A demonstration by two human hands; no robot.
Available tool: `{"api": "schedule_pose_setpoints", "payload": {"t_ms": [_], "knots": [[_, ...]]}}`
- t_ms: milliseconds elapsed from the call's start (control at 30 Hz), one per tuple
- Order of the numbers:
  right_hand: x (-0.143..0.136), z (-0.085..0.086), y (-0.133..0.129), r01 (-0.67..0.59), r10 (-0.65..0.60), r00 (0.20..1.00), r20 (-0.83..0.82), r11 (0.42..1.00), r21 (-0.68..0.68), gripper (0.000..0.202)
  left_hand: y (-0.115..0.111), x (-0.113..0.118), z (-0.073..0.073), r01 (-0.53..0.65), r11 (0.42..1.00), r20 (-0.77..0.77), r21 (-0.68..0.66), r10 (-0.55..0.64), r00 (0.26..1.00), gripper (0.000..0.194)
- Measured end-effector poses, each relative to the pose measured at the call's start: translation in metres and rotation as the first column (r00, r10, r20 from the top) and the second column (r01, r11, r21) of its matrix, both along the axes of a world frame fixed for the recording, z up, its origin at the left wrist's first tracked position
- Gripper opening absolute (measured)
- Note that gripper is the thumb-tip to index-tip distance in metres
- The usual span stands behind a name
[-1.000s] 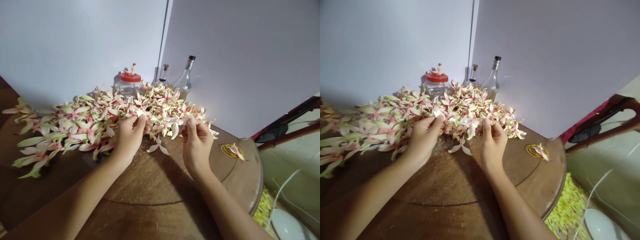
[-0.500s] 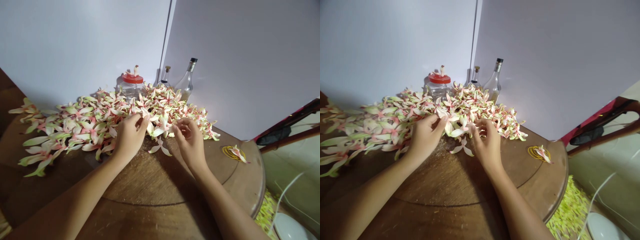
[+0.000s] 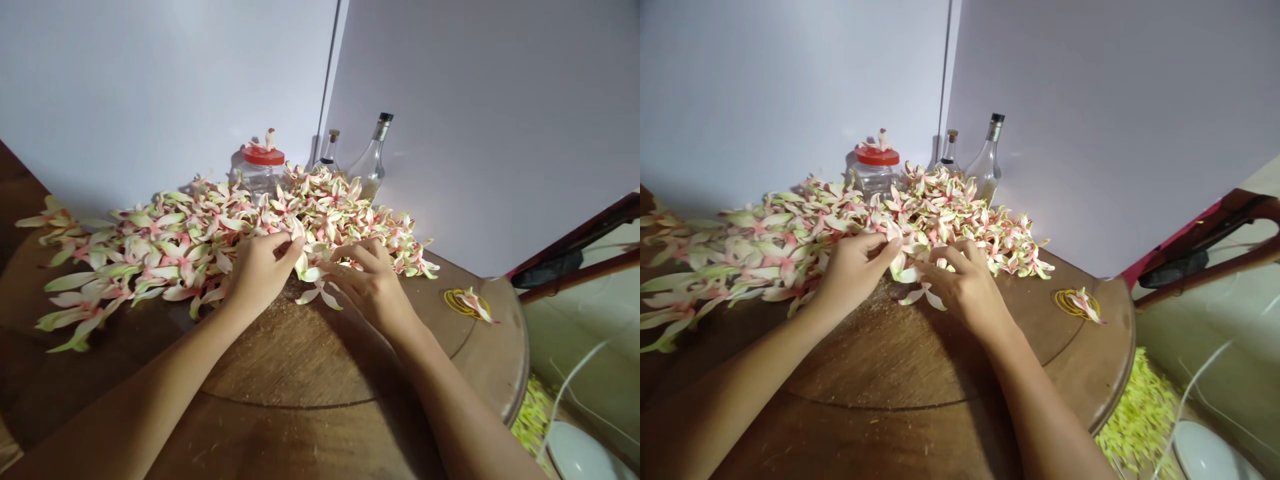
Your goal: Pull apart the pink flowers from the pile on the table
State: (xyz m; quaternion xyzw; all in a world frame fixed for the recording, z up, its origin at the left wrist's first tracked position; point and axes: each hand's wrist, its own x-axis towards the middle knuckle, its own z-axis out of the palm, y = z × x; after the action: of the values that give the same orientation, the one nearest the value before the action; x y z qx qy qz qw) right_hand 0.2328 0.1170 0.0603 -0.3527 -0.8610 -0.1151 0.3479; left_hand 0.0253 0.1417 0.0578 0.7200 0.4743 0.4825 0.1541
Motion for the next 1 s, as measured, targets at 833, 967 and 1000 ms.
{"api": "schedule_pose_setpoints", "payload": {"t_ms": [833,967,1000], "knots": [[-0.003,-0.003,0.004,-0.200,-0.136,0.539,-0.831,0.938,-0.283,0.006,0.005,-0.028,0.023,0.146,0.961,0.182,-0.235,-0.104,0.978,0.043],[-0.002,-0.014,0.014,-0.419,-0.227,0.310,-0.923,0.839,-0.347,0.017,-0.003,-0.020,0.021,0.399,0.832,-0.073,-0.386,-0.459,0.886,0.032],[-0.002,-0.015,0.015,-0.433,-0.235,0.288,-0.929,0.833,-0.345,0.017,-0.004,-0.019,0.020,0.422,0.809,-0.103,-0.410,-0.501,0.859,0.029]]}}
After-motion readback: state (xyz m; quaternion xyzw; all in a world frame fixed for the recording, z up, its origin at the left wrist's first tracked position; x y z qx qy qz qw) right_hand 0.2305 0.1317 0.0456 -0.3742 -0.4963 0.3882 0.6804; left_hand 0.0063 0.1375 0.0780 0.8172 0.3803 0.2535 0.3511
